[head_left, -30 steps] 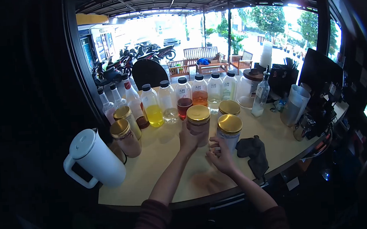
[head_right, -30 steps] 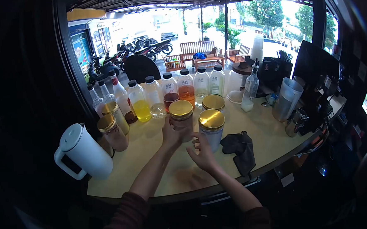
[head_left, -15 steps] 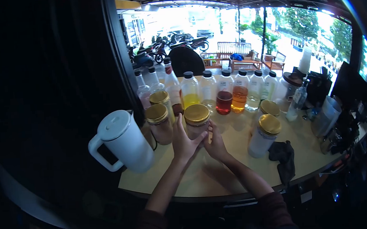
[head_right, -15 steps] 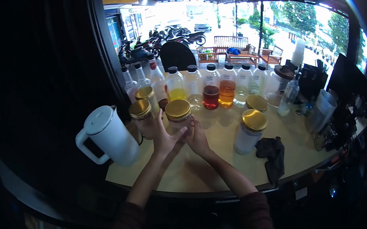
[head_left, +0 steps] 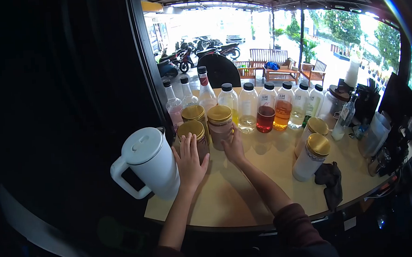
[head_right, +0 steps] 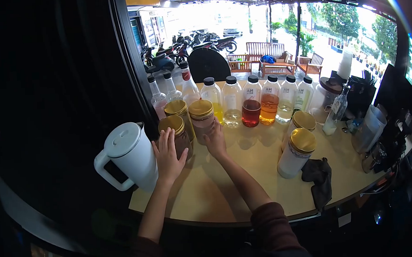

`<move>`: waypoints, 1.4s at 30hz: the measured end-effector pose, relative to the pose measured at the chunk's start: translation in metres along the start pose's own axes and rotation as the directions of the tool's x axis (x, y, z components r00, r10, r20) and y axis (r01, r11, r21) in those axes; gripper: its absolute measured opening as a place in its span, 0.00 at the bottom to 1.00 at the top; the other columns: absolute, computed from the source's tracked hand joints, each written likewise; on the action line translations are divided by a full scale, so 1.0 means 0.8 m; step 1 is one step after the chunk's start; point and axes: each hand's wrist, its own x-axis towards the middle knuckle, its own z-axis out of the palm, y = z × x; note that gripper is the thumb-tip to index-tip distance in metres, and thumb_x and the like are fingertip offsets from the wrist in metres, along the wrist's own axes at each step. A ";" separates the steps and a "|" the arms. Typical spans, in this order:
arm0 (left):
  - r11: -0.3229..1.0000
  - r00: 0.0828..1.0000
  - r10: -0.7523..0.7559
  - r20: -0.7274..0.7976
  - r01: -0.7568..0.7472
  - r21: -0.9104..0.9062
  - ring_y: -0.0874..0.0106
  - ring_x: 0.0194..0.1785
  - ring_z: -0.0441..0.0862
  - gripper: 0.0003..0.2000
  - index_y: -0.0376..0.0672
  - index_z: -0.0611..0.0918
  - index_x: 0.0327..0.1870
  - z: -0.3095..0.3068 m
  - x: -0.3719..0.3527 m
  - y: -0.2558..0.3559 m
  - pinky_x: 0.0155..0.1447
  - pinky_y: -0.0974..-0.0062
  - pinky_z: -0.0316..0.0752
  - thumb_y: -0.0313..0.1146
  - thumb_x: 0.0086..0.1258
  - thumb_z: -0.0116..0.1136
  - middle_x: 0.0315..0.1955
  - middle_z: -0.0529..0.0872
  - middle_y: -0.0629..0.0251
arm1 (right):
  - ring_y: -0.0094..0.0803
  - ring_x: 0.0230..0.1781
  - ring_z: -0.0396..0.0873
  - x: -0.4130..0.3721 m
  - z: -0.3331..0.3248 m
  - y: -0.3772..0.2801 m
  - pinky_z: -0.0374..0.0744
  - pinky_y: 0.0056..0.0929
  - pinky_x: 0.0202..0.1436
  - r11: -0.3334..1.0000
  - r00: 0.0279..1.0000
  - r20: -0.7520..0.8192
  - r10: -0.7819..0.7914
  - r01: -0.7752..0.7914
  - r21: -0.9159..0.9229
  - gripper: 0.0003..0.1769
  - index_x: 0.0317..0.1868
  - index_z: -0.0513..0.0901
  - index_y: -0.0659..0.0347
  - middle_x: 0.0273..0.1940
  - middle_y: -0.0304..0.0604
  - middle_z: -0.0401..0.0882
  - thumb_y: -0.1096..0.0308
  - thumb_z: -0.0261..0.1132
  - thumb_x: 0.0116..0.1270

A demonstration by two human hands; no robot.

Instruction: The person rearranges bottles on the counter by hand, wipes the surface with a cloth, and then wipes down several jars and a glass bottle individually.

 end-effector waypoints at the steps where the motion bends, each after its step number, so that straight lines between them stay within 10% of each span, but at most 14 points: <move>1: 1.000 1.000 -0.006 -0.014 0.005 -0.018 0.60 0.76 0.52 0.39 0.42 0.56 0.73 0.001 0.000 0.001 0.73 0.38 0.43 0.45 0.63 0.60 0.71 0.58 0.60 | 0.56 0.62 0.66 0.001 0.003 0.000 0.69 0.43 0.64 1.000 1.000 -0.016 -0.008 0.008 -0.027 0.48 0.72 0.49 0.62 0.61 0.61 0.62 0.77 0.68 0.55; 21: 0.945 0.976 -0.018 -0.218 -0.055 -0.322 0.49 0.76 0.48 0.39 0.37 0.55 0.73 -0.012 -0.014 0.053 0.74 0.44 0.43 0.40 0.64 0.59 0.71 0.56 0.47 | 0.54 0.61 0.68 -0.035 -0.068 -0.043 0.71 0.42 0.63 0.997 0.998 0.055 0.024 -0.028 0.075 0.40 0.69 0.59 0.62 0.64 0.58 0.60 0.69 0.69 0.58; 25: 0.639 0.974 -0.172 -0.150 -0.006 -0.769 0.56 0.73 0.58 0.35 0.37 0.59 0.70 0.005 -0.039 0.132 0.73 0.54 0.53 0.34 0.64 0.61 0.67 0.63 0.51 | 0.48 0.58 0.71 -0.067 -0.207 -0.117 0.73 0.40 0.60 0.959 0.960 0.036 -0.279 0.281 -0.040 0.29 0.60 0.70 0.60 0.65 0.55 0.62 0.72 0.68 0.57; 30: 0.205 0.978 0.118 0.172 0.145 -0.968 0.60 0.70 0.62 0.45 0.39 0.56 0.71 0.073 -0.038 0.256 0.71 0.57 0.59 0.39 0.55 0.71 0.66 0.64 0.54 | 0.43 0.59 0.72 -0.099 -0.345 -0.148 0.73 0.35 0.57 0.858 0.880 -0.161 -0.447 0.369 -0.358 0.26 0.56 0.73 0.62 0.61 0.55 0.69 0.72 0.69 0.56; 34: 0.345 0.929 0.221 0.297 0.210 -0.915 0.58 0.70 0.61 0.54 0.39 0.52 0.72 0.083 -0.029 0.332 0.69 0.57 0.62 0.46 0.47 0.77 0.67 0.61 0.51 | 0.39 0.58 0.70 -0.128 -0.404 -0.105 0.73 0.37 0.57 0.982 0.936 -0.331 -0.120 0.063 -0.177 0.35 0.62 0.67 0.62 0.64 0.50 0.64 0.69 0.72 0.54; 42: 0.386 0.967 0.167 0.192 0.115 -0.915 0.51 0.60 0.74 0.52 0.36 0.55 0.69 0.094 -0.025 0.379 0.62 0.63 0.72 0.36 0.44 0.78 0.59 0.70 0.47 | 0.43 0.67 0.62 -0.180 -0.428 -0.032 0.70 0.41 0.61 0.963 0.957 -0.143 0.251 -0.262 -0.060 0.57 0.73 0.53 0.59 0.70 0.50 0.55 0.56 0.79 0.47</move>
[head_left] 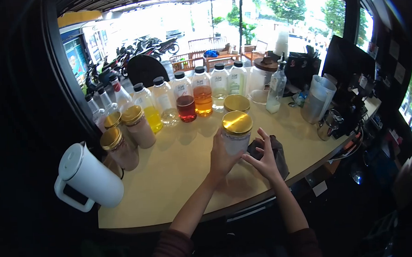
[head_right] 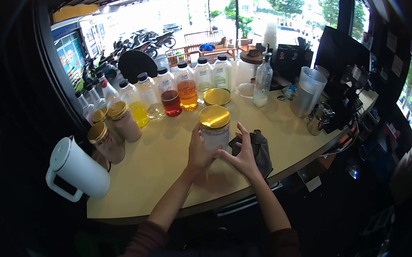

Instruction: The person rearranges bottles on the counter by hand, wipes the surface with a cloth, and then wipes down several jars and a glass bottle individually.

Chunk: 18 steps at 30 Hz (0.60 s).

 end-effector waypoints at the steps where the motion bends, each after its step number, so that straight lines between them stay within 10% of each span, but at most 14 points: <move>1: 1.000 1.000 0.003 0.002 -0.003 0.025 0.52 0.60 0.74 0.50 0.36 0.56 0.69 -0.003 0.000 0.003 0.62 0.62 0.72 0.34 0.44 0.78 0.59 0.70 0.47 | 0.46 0.70 0.59 0.002 0.002 0.006 0.68 0.43 0.64 0.998 0.998 0.043 0.044 -0.046 0.048 0.62 0.74 0.50 0.59 0.72 0.51 0.53 0.55 0.80 0.45; 9: 0.997 0.996 -0.039 -0.083 0.045 0.063 0.55 0.60 0.75 0.49 0.40 0.57 0.68 -0.090 -0.019 0.026 0.59 0.61 0.75 0.35 0.44 0.78 0.58 0.71 0.50 | 0.46 0.71 0.57 0.023 0.070 -0.006 0.60 0.46 0.71 0.945 0.939 0.322 -0.120 0.009 0.326 0.65 0.75 0.45 0.58 0.71 0.53 0.54 0.60 0.81 0.44; 14: 0.987 0.986 -0.060 -0.155 0.081 0.138 0.55 0.62 0.72 0.50 0.40 0.55 0.70 -0.185 -0.030 0.021 0.61 0.61 0.74 0.35 0.46 0.76 0.60 0.68 0.49 | 0.40 0.67 0.64 0.042 0.170 -0.049 0.73 0.39 0.63 0.945 0.916 0.343 -0.211 0.101 0.310 0.55 0.69 0.55 0.62 0.65 0.50 0.63 0.64 0.81 0.45; 18: 0.936 0.961 0.189 -0.202 -0.114 0.334 0.49 0.69 0.62 0.52 0.32 0.46 0.73 -0.249 -0.047 -0.016 0.71 0.58 0.59 0.41 0.54 0.71 0.65 0.62 0.39 | 0.40 0.60 0.70 0.050 0.269 -0.072 0.75 0.39 0.59 0.895 0.906 0.282 -0.317 0.187 0.404 0.52 0.66 0.59 0.64 0.61 0.51 0.67 0.65 0.81 0.43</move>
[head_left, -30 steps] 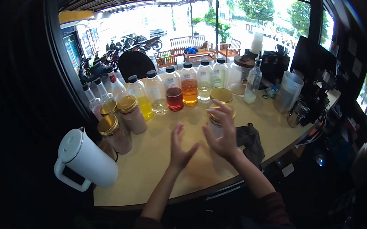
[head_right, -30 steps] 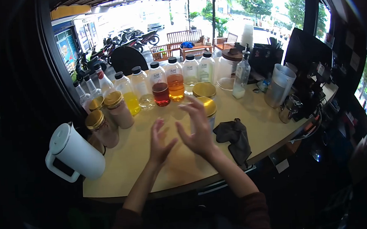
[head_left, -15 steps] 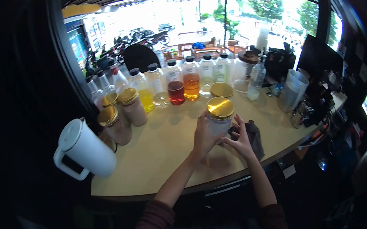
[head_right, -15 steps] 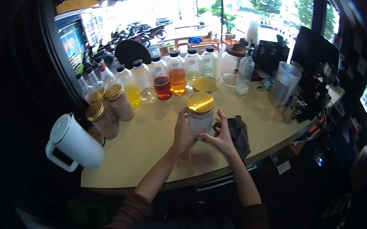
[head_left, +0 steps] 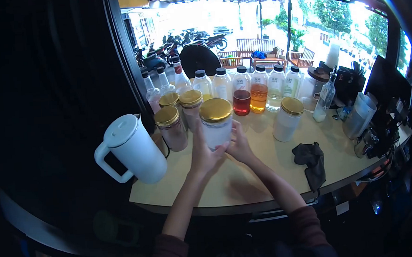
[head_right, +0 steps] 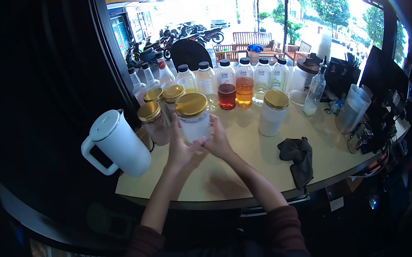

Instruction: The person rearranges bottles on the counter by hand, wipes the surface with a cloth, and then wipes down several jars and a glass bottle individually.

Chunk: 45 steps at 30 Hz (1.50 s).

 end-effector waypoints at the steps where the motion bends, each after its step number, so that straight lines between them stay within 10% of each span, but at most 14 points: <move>1: 0.996 0.999 -0.024 -0.046 0.028 0.080 0.49 0.70 0.60 0.52 0.30 0.46 0.72 -0.012 -0.005 -0.013 0.72 0.58 0.58 0.41 0.55 0.70 0.65 0.60 0.37 | 0.40 0.60 0.70 0.010 0.023 0.011 0.75 0.39 0.59 1.000 1.000 -0.003 -0.005 0.005 0.000 0.52 0.66 0.59 0.64 0.61 0.51 0.67 0.65 0.81 0.43; 18: 0.980 0.983 -0.172 0.057 0.166 0.107 0.54 0.68 0.67 0.30 0.37 0.68 0.64 -0.071 -0.068 -0.055 0.70 0.62 0.62 0.33 0.61 0.65 0.66 0.66 0.48 | 0.51 0.65 0.64 0.033 0.119 0.101 0.66 0.42 0.67 0.982 0.997 -0.075 0.034 -0.047 -0.181 0.55 0.66 0.57 0.72 0.63 0.61 0.62 0.64 0.81 0.41; 25: 0.970 0.915 -0.243 0.323 0.226 0.090 0.56 0.67 0.68 0.28 0.35 0.69 0.63 -0.005 -0.059 -0.044 0.69 0.62 0.63 0.36 0.62 0.63 0.64 0.69 0.49 | 0.50 0.69 0.60 0.003 -0.012 0.019 0.64 0.42 0.69 0.898 0.962 -0.122 -0.245 0.178 -0.401 0.47 0.69 0.59 0.62 0.67 0.55 0.58 0.69 0.75 0.50; 32: 0.915 0.757 -0.301 0.580 0.058 0.399 0.57 0.69 0.64 0.31 0.38 0.70 0.65 0.081 -0.051 -0.026 0.71 0.54 0.57 0.51 0.67 0.56 0.65 0.70 0.54 | 0.51 0.72 0.52 -0.025 -0.195 -0.006 0.56 0.43 0.73 0.686 0.784 -0.388 -0.484 0.065 -0.725 0.55 0.71 0.52 0.64 0.68 0.56 0.53 0.66 0.77 0.48; 36: 0.882 0.677 -0.408 0.613 0.117 0.457 0.59 0.71 0.63 0.30 0.42 0.73 0.63 0.085 -0.040 -0.011 0.72 0.48 0.53 0.55 0.69 0.52 0.67 0.70 0.59 | 0.54 0.72 0.49 -0.029 -0.244 0.044 0.56 0.47 0.73 0.733 0.829 -0.521 -0.202 -0.225 -0.642 0.66 0.73 0.41 0.63 0.70 0.60 0.46 0.64 0.80 0.43; 41: 0.896 0.675 -0.404 0.617 0.157 0.416 0.59 0.73 0.60 0.29 0.42 0.74 0.62 0.079 -0.043 -0.020 0.73 0.47 0.51 0.55 0.69 0.51 0.68 0.68 0.60 | 0.47 0.62 0.69 -0.016 -0.249 0.059 0.71 0.42 0.64 0.890 0.854 -0.492 0.170 -0.347 -0.294 0.53 0.64 0.56 0.64 0.61 0.57 0.66 0.65 0.81 0.42; 45: 0.896 0.661 -0.402 0.634 0.140 0.422 0.58 0.74 0.58 0.29 0.42 0.72 0.64 0.080 -0.045 -0.022 0.73 0.44 0.49 0.55 0.70 0.50 0.69 0.66 0.59 | 0.42 0.53 0.78 0.005 -0.229 0.044 0.78 0.39 0.57 0.876 0.855 -0.509 0.101 -0.318 -0.362 0.46 0.57 0.63 0.64 0.52 0.53 0.76 0.65 0.82 0.42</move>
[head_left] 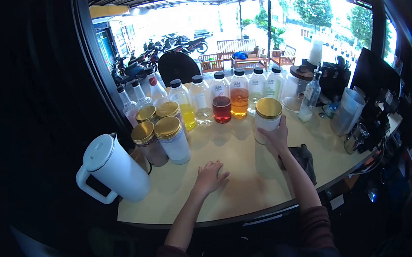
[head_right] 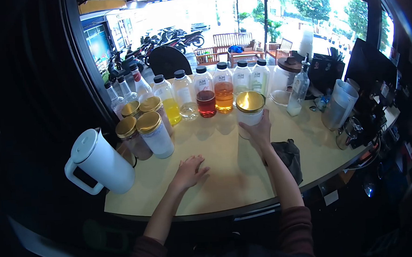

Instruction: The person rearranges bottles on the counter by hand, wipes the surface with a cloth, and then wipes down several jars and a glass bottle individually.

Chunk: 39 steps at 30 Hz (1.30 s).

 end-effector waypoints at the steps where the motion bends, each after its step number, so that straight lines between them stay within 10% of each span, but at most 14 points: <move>1: 1.000 1.000 -0.008 -0.005 0.008 -0.003 0.58 0.74 0.58 0.29 0.42 0.72 0.64 0.000 0.002 -0.002 0.73 0.44 0.49 0.55 0.70 0.50 0.69 0.66 0.59 | 0.42 0.52 0.79 0.005 0.009 -0.009 0.79 0.38 0.55 0.994 0.995 -0.023 -0.093 0.095 0.050 0.45 0.57 0.63 0.64 0.50 0.53 0.77 0.65 0.82 0.42; 16: 0.999 0.999 0.031 0.022 -0.031 0.026 0.58 0.76 0.52 0.29 0.44 0.67 0.67 0.017 0.008 -0.016 0.71 0.34 0.43 0.51 0.70 0.51 0.72 0.61 0.62 | 0.44 0.55 0.77 -0.023 0.244 -0.104 0.77 0.39 0.58 0.970 0.967 0.196 -0.162 0.119 0.213 0.49 0.58 0.64 0.64 0.52 0.53 0.77 0.61 0.83 0.38; 39: 0.987 0.995 0.096 0.022 -0.098 0.131 0.57 0.75 0.55 0.32 0.46 0.65 0.69 0.028 0.011 -0.025 0.69 0.33 0.48 0.52 0.67 0.54 0.72 0.60 0.63 | 0.52 0.66 0.62 -0.031 0.268 -0.067 0.64 0.43 0.69 0.935 0.908 0.270 -0.322 0.259 0.244 0.55 0.68 0.56 0.66 0.62 0.58 0.62 0.65 0.79 0.42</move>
